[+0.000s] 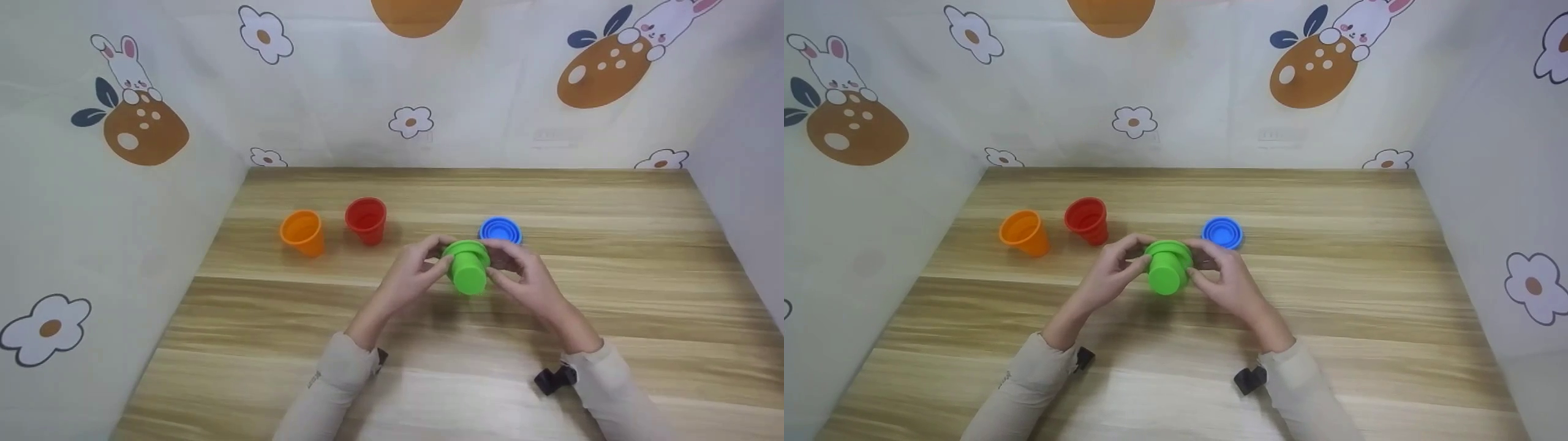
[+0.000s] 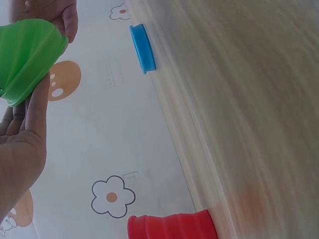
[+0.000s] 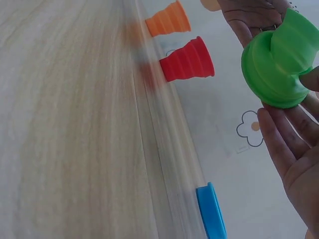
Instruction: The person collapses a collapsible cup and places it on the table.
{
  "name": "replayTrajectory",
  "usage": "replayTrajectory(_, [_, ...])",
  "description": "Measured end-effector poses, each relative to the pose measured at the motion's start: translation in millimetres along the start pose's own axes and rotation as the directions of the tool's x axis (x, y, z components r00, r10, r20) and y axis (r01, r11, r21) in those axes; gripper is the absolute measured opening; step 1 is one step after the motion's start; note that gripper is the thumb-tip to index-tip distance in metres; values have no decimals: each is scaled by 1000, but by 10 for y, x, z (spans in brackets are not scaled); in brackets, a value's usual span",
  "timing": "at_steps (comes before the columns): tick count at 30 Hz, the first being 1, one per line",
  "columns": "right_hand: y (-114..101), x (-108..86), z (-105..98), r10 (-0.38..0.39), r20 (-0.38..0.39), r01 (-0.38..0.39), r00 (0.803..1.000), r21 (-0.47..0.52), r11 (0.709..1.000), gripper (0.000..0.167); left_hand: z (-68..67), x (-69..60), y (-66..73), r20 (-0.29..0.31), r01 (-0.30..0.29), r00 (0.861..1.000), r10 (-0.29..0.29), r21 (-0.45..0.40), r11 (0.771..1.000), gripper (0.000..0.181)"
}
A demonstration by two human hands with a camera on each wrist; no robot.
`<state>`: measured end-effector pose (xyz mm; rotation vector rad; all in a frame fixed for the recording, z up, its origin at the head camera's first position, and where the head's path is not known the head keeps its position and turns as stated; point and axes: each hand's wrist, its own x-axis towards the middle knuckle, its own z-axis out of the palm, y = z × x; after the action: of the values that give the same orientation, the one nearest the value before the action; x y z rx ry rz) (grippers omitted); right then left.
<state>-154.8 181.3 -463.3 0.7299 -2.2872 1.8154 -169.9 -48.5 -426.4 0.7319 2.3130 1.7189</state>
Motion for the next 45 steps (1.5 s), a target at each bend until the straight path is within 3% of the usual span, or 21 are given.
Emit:
replayTrajectory(6, [-12,-1,5,89,-8,-88,996,65,994,44,-7,-1,6,-33,-17,999,15,-51,999,29])
replayTrajectory(12, [-42,21,24,118,-33,-116,992,69,991,41,-4,-7,-10,-51,-5,999,3,-45,999,30])
replayTrajectory(24, [-69,68,76,87,-127,-93,988,-45,995,33,26,-11,-30,-37,-19,999,17,-39,999,29])
replayTrajectory(39, [-91,100,93,47,-172,-88,984,-241,967,28,32,-21,-26,-23,2,1000,-2,-22,1000,27])
replayTrajectory(45, [-91,99,84,11,-154,-52,988,-267,962,29,29,-25,-14,-29,0,1000,0,3,1000,27])
